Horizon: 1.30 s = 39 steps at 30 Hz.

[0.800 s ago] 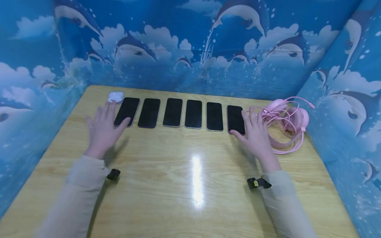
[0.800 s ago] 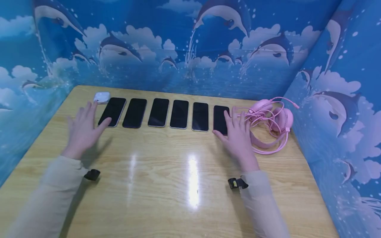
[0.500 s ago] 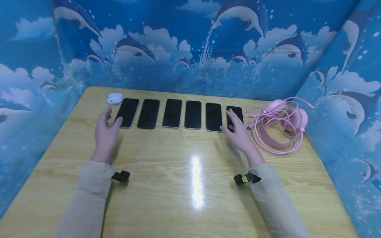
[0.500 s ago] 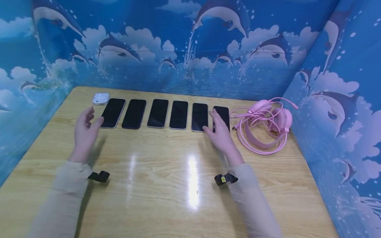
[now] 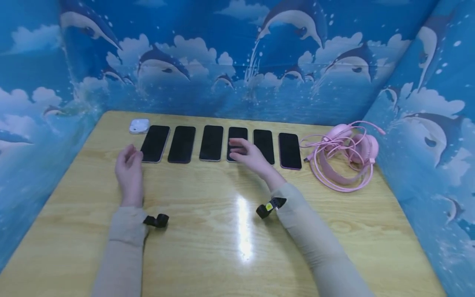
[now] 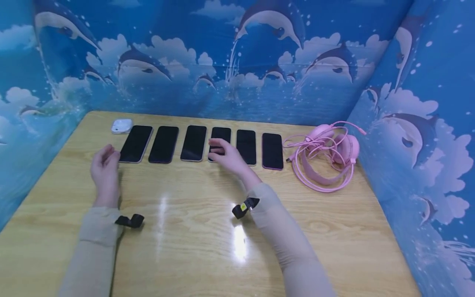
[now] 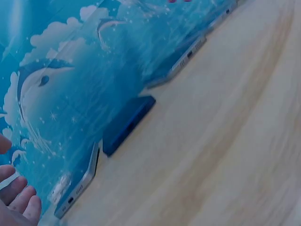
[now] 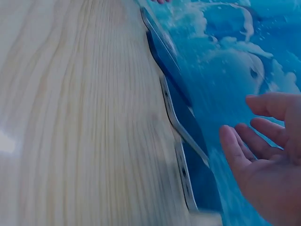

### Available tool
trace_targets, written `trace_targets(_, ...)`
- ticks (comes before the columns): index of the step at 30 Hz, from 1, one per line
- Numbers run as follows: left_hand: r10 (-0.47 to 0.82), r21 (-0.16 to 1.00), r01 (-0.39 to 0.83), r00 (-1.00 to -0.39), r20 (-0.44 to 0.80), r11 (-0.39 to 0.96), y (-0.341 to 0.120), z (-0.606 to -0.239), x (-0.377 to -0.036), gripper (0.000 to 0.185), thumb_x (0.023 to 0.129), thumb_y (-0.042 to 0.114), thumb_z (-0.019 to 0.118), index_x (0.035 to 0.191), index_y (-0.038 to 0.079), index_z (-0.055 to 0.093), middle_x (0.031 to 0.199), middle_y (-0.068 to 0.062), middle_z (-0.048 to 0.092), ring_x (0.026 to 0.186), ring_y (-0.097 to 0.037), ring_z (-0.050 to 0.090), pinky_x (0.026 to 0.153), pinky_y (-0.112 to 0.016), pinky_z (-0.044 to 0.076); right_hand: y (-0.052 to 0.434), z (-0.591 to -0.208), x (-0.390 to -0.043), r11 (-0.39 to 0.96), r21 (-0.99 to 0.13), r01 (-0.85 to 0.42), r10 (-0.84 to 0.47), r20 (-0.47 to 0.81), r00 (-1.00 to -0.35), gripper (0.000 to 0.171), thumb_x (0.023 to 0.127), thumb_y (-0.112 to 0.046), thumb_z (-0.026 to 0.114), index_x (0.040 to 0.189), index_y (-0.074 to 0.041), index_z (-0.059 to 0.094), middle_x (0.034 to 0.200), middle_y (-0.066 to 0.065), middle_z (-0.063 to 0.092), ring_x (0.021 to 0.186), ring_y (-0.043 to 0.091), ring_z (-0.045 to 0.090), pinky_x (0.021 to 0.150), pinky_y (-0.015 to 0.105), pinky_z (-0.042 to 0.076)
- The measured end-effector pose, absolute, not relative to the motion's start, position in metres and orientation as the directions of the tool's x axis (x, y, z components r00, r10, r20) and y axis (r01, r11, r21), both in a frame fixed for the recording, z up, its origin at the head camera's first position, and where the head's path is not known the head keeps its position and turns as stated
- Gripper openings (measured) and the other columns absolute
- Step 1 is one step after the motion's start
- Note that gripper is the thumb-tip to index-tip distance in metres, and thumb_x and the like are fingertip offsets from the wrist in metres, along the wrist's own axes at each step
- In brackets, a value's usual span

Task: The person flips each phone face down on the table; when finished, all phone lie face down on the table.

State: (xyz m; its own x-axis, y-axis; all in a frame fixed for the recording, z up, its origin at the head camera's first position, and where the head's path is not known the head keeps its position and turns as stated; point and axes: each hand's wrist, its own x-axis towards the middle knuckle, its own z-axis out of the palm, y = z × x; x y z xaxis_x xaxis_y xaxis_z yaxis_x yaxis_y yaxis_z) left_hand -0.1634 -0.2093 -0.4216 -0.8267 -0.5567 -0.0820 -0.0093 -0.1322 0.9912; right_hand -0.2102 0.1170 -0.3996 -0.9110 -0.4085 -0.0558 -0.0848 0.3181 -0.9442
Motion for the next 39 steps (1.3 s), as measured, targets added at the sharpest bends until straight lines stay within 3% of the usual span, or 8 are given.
trace_targets(4, -0.59, 0.995, 0.016, -0.806, -0.045, -0.098, -0.221, -0.43, -0.163, 0.038, 0.09, 0.017, 0.056, 0.127, 0.013, 0.049, 0.129, -0.006, 0.047, 0.116, -0.015, 0.043, 0.101, -0.023, 0.036, 0.084, -0.396, -0.22, 0.26, -0.964, -0.06, -0.482, -0.076, -0.873, 0.049, 0.09, -0.01, 0.056, 0.136, -0.005, 0.038, 0.134, 0.011, 0.045, 0.117, 0.025, 0.048, 0.092, 0.033, 0.048)
trace_targets(9, -0.572, 0.999, -0.031, -0.819, -0.041, -0.028, -0.224, -0.437, -0.167, 0.039, 0.093, 0.02, 0.051, 0.13, 0.013, 0.046, 0.131, -0.006, 0.046, 0.119, -0.013, 0.042, 0.102, -0.022, 0.034, 0.056, -0.401, -0.23, 0.274, -0.96, -0.062, -0.516, -0.092, -0.852, 0.047, 0.09, -0.012, 0.056, 0.134, -0.007, 0.041, 0.132, 0.01, 0.048, 0.115, 0.023, 0.049, 0.094, 0.029, 0.045)
trace_targets(12, -0.518, 0.993, -0.095, -0.854, -0.044, 0.072, -0.222, -0.442, -0.173, 0.043, 0.093, 0.027, 0.049, 0.134, 0.016, 0.042, 0.137, -0.003, 0.041, 0.124, -0.011, 0.038, 0.105, -0.022, 0.032, 0.044, -0.406, -0.236, 0.297, -0.95, -0.094, -0.51, -0.075, -0.857, 0.045, 0.089, -0.011, 0.057, 0.133, -0.007, 0.043, 0.13, 0.01, 0.049, 0.112, 0.021, 0.052, 0.091, 0.027, 0.047)
trace_targets(17, -0.48, 0.956, -0.095, -0.876, 0.052, 0.277, -0.226, -0.449, -0.185, 0.05, 0.09, 0.031, 0.054, 0.135, 0.014, 0.04, 0.137, -0.005, 0.04, 0.126, -0.015, 0.038, 0.106, -0.023, 0.031, 0.015, -0.405, -0.254, 0.331, -0.928, -0.173, -0.525, -0.029, -0.85, 0.048, 0.088, -0.01, 0.059, 0.133, -0.008, 0.043, 0.129, 0.009, 0.049, 0.11, 0.018, 0.052, 0.086, 0.025, 0.049)
trace_targets(23, -0.441, 0.877, -0.109, -0.889, 0.124, 0.467, -0.231, -0.457, -0.186, 0.056, 0.087, 0.029, 0.06, 0.135, 0.009, 0.04, 0.133, -0.013, 0.041, 0.122, -0.026, 0.04, 0.105, -0.035, 0.033, -0.031, -0.403, -0.277, 0.398, -0.88, -0.258, -0.513, 0.019, -0.858, 0.051, 0.086, -0.009, 0.061, 0.133, -0.008, 0.042, 0.128, 0.007, 0.051, 0.111, 0.018, 0.051, 0.089, 0.021, 0.046)
trace_targets(30, -0.396, 0.827, -0.128, -0.91, 0.121, 0.547, -0.232, -0.46, -0.18, 0.064, 0.083, 0.028, 0.065, 0.135, 0.003, 0.037, 0.133, -0.018, 0.04, 0.122, -0.03, 0.04, 0.105, -0.039, 0.033, -0.073, -0.4, -0.289, 0.599, -0.673, -0.434, -0.576, 0.015, -0.817, 0.055, 0.085, -0.011, 0.063, 0.135, -0.007, 0.04, 0.129, 0.007, 0.05, 0.117, 0.02, 0.047, 0.094, 0.023, 0.043)
trace_targets(34, -0.378, 0.801, -0.125, -0.916, 0.134, 0.586, -0.235, -0.458, -0.178, 0.07, 0.081, 0.029, 0.068, 0.136, 0.001, 0.034, 0.134, -0.02, 0.039, 0.123, -0.033, 0.038, 0.106, -0.041, 0.03, -0.088, -0.399, -0.299, 0.704, -0.491, -0.513, -0.599, -0.024, -0.8, 0.062, 0.083, -0.017, 0.065, 0.137, -0.009, 0.036, 0.135, 0.006, 0.046, 0.125, 0.02, 0.039, 0.107, 0.03, 0.029)
trace_targets(39, -0.35, 0.756, -0.122, -0.925, 0.149, 0.643, -0.236, -0.46, -0.178, 0.071, 0.081, 0.028, 0.068, 0.136, -0.001, 0.034, 0.133, -0.022, 0.041, 0.122, -0.036, 0.037, 0.107, -0.044, 0.028, -0.095, -0.404, -0.309, 0.767, -0.341, -0.544, -0.605, -0.099, -0.79, 0.073, 0.081, -0.024, 0.068, 0.141, -0.01, 0.029, 0.141, 0.005, 0.038, 0.13, 0.021, 0.031, 0.112, 0.032, 0.019)
